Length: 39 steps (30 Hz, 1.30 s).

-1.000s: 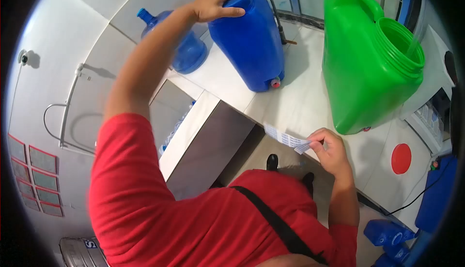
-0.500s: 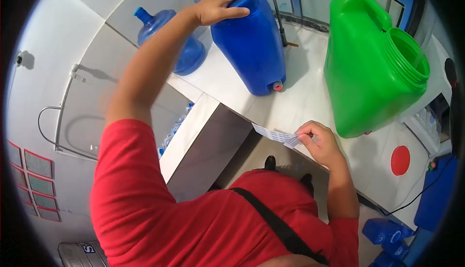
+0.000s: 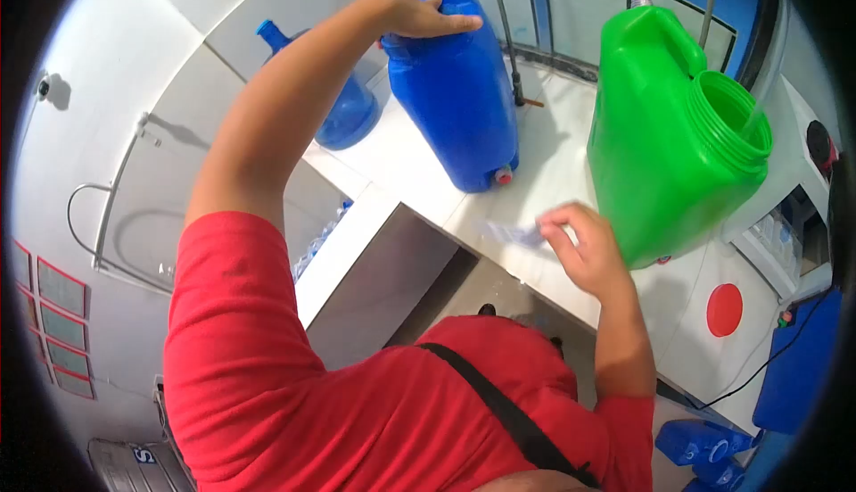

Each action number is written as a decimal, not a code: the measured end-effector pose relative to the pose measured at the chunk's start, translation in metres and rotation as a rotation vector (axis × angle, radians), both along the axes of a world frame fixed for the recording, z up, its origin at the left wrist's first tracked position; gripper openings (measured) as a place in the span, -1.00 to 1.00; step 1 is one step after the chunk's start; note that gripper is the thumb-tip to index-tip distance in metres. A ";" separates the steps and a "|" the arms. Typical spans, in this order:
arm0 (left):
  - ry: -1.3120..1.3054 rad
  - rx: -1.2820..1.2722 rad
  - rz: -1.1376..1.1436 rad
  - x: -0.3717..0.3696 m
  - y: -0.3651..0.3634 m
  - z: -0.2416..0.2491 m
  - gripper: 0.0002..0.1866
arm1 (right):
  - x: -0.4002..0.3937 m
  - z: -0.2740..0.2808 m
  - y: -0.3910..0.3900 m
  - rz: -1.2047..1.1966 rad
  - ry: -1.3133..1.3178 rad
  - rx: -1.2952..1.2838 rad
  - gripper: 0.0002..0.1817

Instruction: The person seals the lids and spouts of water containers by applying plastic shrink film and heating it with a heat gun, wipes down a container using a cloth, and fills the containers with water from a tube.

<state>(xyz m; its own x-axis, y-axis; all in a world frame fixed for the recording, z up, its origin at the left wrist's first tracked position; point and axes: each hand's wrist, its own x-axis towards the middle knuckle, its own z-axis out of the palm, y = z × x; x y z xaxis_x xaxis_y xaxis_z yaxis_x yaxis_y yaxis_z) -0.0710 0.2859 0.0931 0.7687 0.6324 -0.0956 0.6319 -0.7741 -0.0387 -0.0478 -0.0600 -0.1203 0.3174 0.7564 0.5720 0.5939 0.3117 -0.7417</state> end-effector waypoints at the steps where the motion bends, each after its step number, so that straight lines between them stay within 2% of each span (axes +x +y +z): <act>1: 0.075 -0.033 0.034 0.004 -0.007 0.007 0.36 | 0.001 -0.010 -0.005 0.006 0.116 -0.065 -0.89; 5: 0.208 -0.068 0.162 0.020 -0.019 0.009 0.33 | 0.004 -0.030 -0.018 -0.042 0.226 -0.151 -0.89; 7: 0.164 -0.029 0.109 0.014 -0.004 0.012 0.31 | 0.005 -0.034 -0.030 -0.106 0.216 -0.170 -0.89; 9: 0.390 0.317 -0.582 0.003 0.031 0.015 0.34 | 0.008 -0.050 -0.042 -0.147 0.274 -0.178 -0.88; 10: 0.394 0.317 -0.592 -0.001 0.028 0.023 0.34 | 0.010 -0.058 -0.048 -0.188 0.301 -0.193 -0.88; 12: 0.410 0.042 -0.596 -0.009 0.021 0.037 0.43 | 0.013 -0.066 -0.054 -0.226 0.331 -0.216 -0.88; 13: 0.412 0.035 -0.596 -0.006 0.019 0.035 0.43 | 0.013 -0.067 -0.055 -0.233 0.346 -0.224 -0.86; 15: 0.304 -0.123 -0.023 0.004 0.008 0.026 0.38 | 0.011 -0.068 -0.054 -0.233 0.366 -0.238 -0.84; 16: 0.306 -0.128 -0.017 0.006 -0.004 0.028 0.38 | 0.011 -0.065 -0.052 -0.216 0.376 -0.225 -0.84; 18: 0.207 -0.202 0.222 0.011 -0.022 0.035 0.25 | 0.010 -0.064 -0.047 -0.206 0.386 -0.208 -0.83; 19: 0.205 -0.200 0.216 0.011 -0.003 0.032 0.25 | 0.009 -0.065 -0.046 -0.201 0.386 -0.215 -0.84; 20: 0.262 0.015 -0.143 0.007 0.030 0.027 0.22 | 0.010 -0.065 -0.045 -0.195 0.385 -0.223 -0.84; 21: 0.313 0.228 -0.498 0.002 0.030 0.029 0.19 | 0.010 -0.066 -0.045 -0.197 0.386 -0.224 -0.84; 22: 0.187 -0.004 -0.624 -0.002 0.029 0.034 0.33 | 0.010 -0.067 -0.045 -0.194 0.378 -0.236 -0.85; 23: 0.189 -0.008 -0.623 -0.001 0.027 0.035 0.33 | 0.010 -0.068 -0.045 -0.190 0.370 -0.247 -0.85; 25: 0.294 -0.102 -0.169 0.006 0.014 0.037 0.43 | 0.008 -0.069 -0.043 -0.189 0.377 -0.248 -0.85; 26: 0.298 -0.107 -0.167 0.015 0.017 0.045 0.43 | 0.006 -0.070 -0.042 -0.186 0.386 -0.247 -0.85; 27: 0.450 -0.276 0.035 0.028 0.025 0.057 0.43 | 0.004 -0.070 -0.041 -0.184 0.384 -0.250 -0.85; 29: 0.597 -0.442 0.238 0.028 0.041 0.054 0.43 | 0.003 -0.069 -0.037 -0.187 0.357 -0.221 -0.87; 31: 0.243 0.117 -0.316 0.000 0.067 0.022 0.43 | 0.004 -0.070 -0.036 -0.180 0.362 -0.216 -0.87; 32: 0.159 -0.042 -0.522 -0.013 0.052 0.028 0.44 | 0.002 -0.070 -0.035 -0.172 0.369 -0.212 -0.87; 33: 0.159 -0.043 -0.524 -0.013 0.050 0.028 0.44 | 0.001 -0.069 -0.034 -0.175 0.369 -0.213 -0.87; 35: 0.224 -0.020 -0.353 -0.011 0.045 0.024 0.44 | 0.001 -0.065 -0.030 -0.173 0.376 -0.244 -0.87; 36: 0.188 -0.076 -0.084 -0.010 0.010 0.031 0.41 | 0.001 -0.066 -0.028 -0.171 0.374 -0.250 -0.87; 37: 0.187 -0.081 -0.081 -0.009 0.008 0.029 0.41 | 0.002 -0.069 -0.024 -0.166 0.400 -0.253 -0.86; 39: 0.131 0.114 0.010 -0.008 0.006 0.022 0.30 | 0.004 -0.068 -0.017 -0.172 0.436 -0.267 -0.86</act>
